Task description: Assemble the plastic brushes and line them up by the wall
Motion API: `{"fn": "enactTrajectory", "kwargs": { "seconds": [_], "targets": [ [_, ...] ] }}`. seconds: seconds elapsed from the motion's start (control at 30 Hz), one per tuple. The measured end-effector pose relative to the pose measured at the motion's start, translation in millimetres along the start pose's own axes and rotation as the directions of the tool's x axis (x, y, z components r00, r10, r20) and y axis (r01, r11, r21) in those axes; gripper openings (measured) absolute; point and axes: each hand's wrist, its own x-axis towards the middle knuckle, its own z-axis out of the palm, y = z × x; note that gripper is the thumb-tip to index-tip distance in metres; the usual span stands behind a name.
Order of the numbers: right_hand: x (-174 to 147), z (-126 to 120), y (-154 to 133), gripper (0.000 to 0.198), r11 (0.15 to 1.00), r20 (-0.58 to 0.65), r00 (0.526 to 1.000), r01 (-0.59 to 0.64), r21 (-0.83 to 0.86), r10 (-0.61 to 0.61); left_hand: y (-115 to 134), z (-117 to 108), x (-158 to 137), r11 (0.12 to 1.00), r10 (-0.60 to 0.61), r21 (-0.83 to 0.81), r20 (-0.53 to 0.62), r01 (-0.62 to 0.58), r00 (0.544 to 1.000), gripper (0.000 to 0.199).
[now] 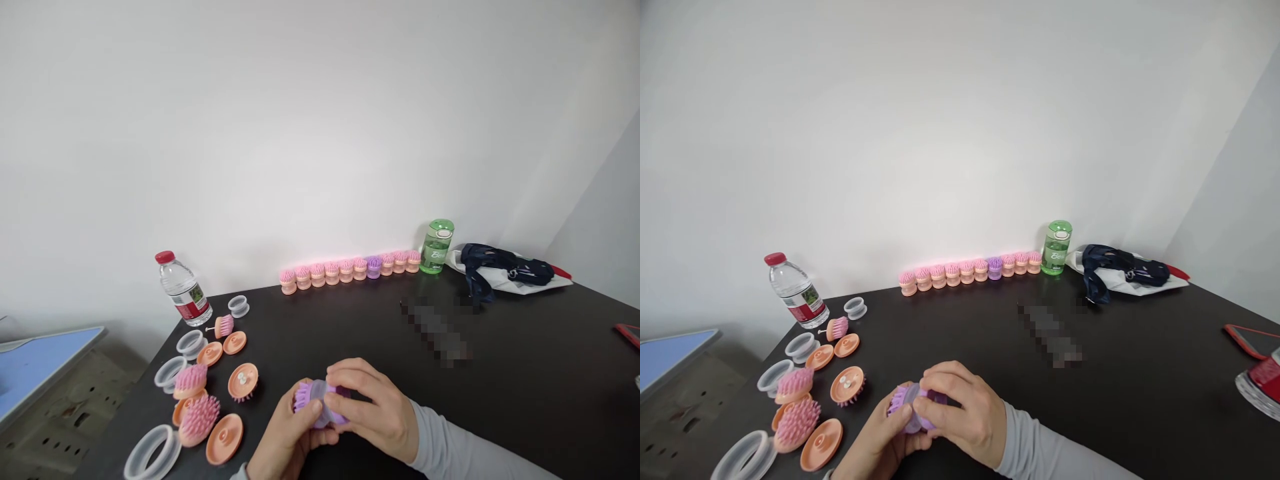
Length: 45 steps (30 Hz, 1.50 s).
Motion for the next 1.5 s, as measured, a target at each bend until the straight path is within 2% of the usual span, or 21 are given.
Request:
{"fn": "enactTrajectory", "kwargs": {
  "seconds": [0.2, 0.27, 0.37, 0.5, 0.6, 0.7, 0.83, 0.93, 1.07, 1.13, 1.23, 1.3, 1.37, 1.43, 1.5],
  "targets": [
    [-0.1, -3.1, 4.9, 0.049, 1.0, 0.062, 0.998, 0.004, 0.026, -0.005, -2.3, -2.3, 3.0, 0.997, 0.072, -0.017, 0.016, -0.072, 0.997, 0.038],
    [0.4, -3.9, 5.6, 0.047, 1.0, 0.081, 0.997, 0.014, 0.025, -0.016, -1.4, -3.2, 4.1, 0.996, 0.085, -0.015, 0.002, -0.085, 0.996, 0.04],
    [-1.4, -2.4, 5.1, 0.041, 0.996, 0.08, 0.995, -0.062, -0.057, 0.067, -0.1, -3.8, 5.0, 0.996, 0.091, 0.0, -0.002, -0.091, 0.996, 0.046],
    [-5.9, 2.7, 3.1, 0.053, 0.979, 0.009, 0.988, -0.151, -0.137, 0.153, 1.0, -1.3, 4.4, 0.994, 0.096, 0.042, 0.012, -0.097, 0.995, 0.049],
    [-6.3, 3.8, 1.0, 0.048, 0.98, -0.041, 0.993, -0.113, -0.165, 0.108, 0.4, 1.8, 3.2, 0.997, 0.05, 0.055, 0.03, -0.052, 0.998, 0.047],
    [-5.3, 2.4, -1.0, 0.036, 0.978, -0.035, 0.999, -0.044, -0.204, 0.038, -2.0, 2.4, 4.0, 0.998, -0.008, 0.064, 0.042, 0.005, 0.999, 0.048],
    [-6.2, 2.8, -0.8, 0.04, 0.978, -0.047, 0.999, -0.015, -0.208, 0.005, -6.3, -1.3, 7.3, 0.998, -0.008, 0.064, 0.049, 0.005, 0.999, 0.051],
    [-7.7, 3.7, 1.1, 0.043, 0.976, -0.032, 0.997, -0.075, -0.203, 0.07, -6.3, -3.7, 7.1, 0.999, 0.015, 0.036, 0.041, -0.017, 0.999, 0.049],
    [-10.8, 2.9, 4.3, 0.068, 0.989, 0.056, 0.993, -0.097, -0.113, 0.104, -0.6, -3.4, 3.6, 0.996, 0.078, 0.035, -0.001, -0.078, 0.997, 0.045],
    [-13.4, 3.2, 5.8, 0.061, 0.989, 0.094, 0.986, -0.129, -0.072, 0.135, 2.3, -2.6, 2.7, 0.989, 0.127, 0.074, -0.024, -0.125, 0.992, 0.044],
    [-16.0, 5.0, 6.4, 0.053, 0.97, 0.078, 0.967, -0.24, -0.045, 0.243, 4.8, -1.9, 3.4, 0.957, 0.227, 0.195, -0.037, -0.216, 0.973, 0.045],
    [-15.3, 6.0, 5.4, 0.058, 0.938, 0.055, 0.937, -0.345, -0.007, 0.345, 5.3, -1.7, 4.4, 0.914, 0.297, 0.295, -0.021, -0.278, 0.955, 0.049],
    [-12.9, 6.6, 3.4, 0.06, 0.874, 0.084, 0.877, -0.479, 0.083, 0.473, 5.0, -1.8, 5.1, 0.856, 0.361, 0.387, 0.025, -0.342, 0.932, 0.053],
    [-10.6, 7.6, 1.5, 0.055, 0.731, 0.21, 0.767, -0.642, 0.23, 0.606, 4.0, -2.3, 4.7, 0.786, 0.432, 0.459, 0.072, -0.414, 0.899, 0.052],
    [-10.0, 10.2, 0.6, 0.051, 0.498, 0.369, 0.626, -0.775, 0.389, 0.687, 2.7, -3.2, 3.5, 0.706, 0.504, 0.522, 0.106, -0.479, 0.857, 0.045]
  ]
}}
